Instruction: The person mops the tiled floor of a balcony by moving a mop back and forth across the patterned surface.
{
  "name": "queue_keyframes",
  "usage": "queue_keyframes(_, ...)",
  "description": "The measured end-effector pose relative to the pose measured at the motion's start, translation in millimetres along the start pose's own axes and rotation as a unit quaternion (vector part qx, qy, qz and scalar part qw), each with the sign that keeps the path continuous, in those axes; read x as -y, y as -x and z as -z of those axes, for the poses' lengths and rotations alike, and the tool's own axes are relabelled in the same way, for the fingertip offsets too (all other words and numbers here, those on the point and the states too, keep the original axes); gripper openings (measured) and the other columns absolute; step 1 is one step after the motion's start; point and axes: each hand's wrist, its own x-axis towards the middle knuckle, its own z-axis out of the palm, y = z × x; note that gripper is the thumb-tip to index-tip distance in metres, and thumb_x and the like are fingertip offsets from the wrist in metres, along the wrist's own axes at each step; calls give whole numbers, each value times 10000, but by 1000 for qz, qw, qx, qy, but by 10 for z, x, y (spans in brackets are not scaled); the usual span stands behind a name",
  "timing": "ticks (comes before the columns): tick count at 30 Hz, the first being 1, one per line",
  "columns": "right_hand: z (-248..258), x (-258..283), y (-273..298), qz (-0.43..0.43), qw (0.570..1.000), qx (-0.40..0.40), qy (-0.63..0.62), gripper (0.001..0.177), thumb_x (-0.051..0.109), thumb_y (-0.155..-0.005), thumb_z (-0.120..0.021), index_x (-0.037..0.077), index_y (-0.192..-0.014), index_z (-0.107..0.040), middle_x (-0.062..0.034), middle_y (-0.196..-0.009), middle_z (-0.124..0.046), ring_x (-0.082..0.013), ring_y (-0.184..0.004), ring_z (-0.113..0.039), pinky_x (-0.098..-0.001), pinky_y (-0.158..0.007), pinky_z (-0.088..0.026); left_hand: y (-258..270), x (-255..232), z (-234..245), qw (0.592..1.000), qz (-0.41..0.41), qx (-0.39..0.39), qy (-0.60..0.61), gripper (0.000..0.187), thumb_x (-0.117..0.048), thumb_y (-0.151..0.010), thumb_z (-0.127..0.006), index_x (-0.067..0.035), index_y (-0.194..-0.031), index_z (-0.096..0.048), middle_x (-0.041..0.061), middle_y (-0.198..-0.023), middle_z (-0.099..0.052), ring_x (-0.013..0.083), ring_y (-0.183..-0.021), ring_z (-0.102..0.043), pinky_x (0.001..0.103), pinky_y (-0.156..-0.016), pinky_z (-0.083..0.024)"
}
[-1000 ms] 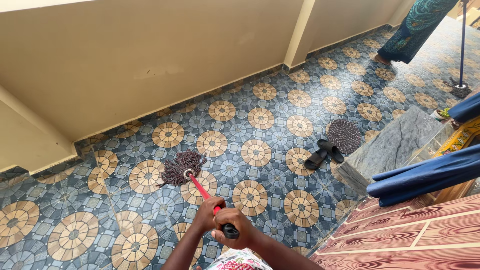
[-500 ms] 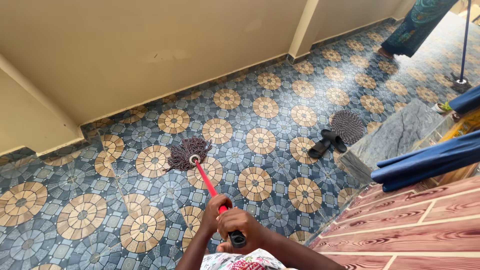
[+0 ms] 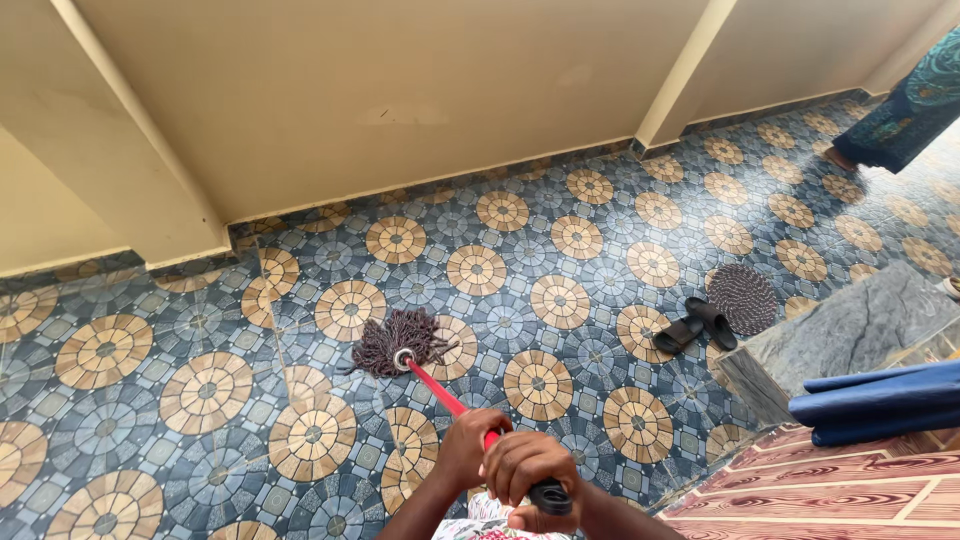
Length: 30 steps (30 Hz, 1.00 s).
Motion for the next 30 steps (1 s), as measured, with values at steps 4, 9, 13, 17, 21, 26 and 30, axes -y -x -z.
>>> queue_keyframes(4, -5, -200, 7, -9, 999, 6, 45, 271, 279, -863, -762, 80, -742, -624, -82, -739, -698, -254, -758, -736, -455, -876, -601, -5, 238, -25, 999, -15, -27, -10, 224, -276, -782, -695, -60, -831, -663, 99, -802, -699, 316, -805, -672, 421, -765, -501)
queue_keyframes(9, -5, -573, 18, -91, 987, 69, 116, 310, 335, -874, -772, 64, -792, -646, -86, -821, -713, -265, -870, -737, -441, -955, -551, -42, 814, 58, 998, 6, -38, -45, 239, -272, -746, -708, -51, -779, -622, 123, -772, -662, 346, -823, -654, 432, -763, -510)
queue_keyframes(13, -86, -944, 70, -97, 979, 124, 126, 333, 346, -886, -775, 68, -790, -619, -84, -847, -695, -272, -906, -717, -457, -1034, -511, 52, 1283, 89, 991, -35, -83, -95, 261, -268, -764, -729, -40, -758, -602, 133, -774, -652, 366, -836, -635, 449, -785, -495)
queue_keyframes(17, -147, -1011, 9, -87, 978, 141, 128, 297, 311, -890, -762, 65, -804, -619, -83, -854, -687, -281, -948, -716, -476, -1071, -488, 140, 1389, 186, 990, -1, -78, -119, 245, -265, -777, -717, -47, -761, -606, 131, -777, -652, 358, -847, -642, 448, -798, -497)
queue_keyframes(21, -116, -690, -178, -79, 982, 139, 101, 247, 271, -883, -742, 58, -813, -638, -90, -878, -697, -289, -965, -706, -459, -1021, -513, 217, 1024, 305, 986, 23, -92, -134, 224, -285, -768, -720, -78, -759, -636, 108, -771, -688, 346, -842, -666, 447, -812, -498)
queue_keyframes(26, -83, -168, -422, -25, 989, 140, 42, 237, 280, -867, -766, 61, -835, -680, -90, -855, -710, -293, -928, -726, -492, -1007, -532, 428, 296, 401, 985, 66, -78, -139, 302, -343, -678, -783, -86, -762, -648, 120, -709, -676, 345, -732, -675, 452, -737, -512)
queue_keyframes(30, -110, 97, -611, 3, 986, 163, -46, 271, 318, -875, -761, 63, -825, -685, -103, -850, -715, -288, -911, -726, -508, -993, -544, 681, -30, 437, 987, 44, -115, -104, 298, -339, -682, -802, -110, -850, -710, 111, -738, -700, 343, -723, -694, 437, -670, -537)
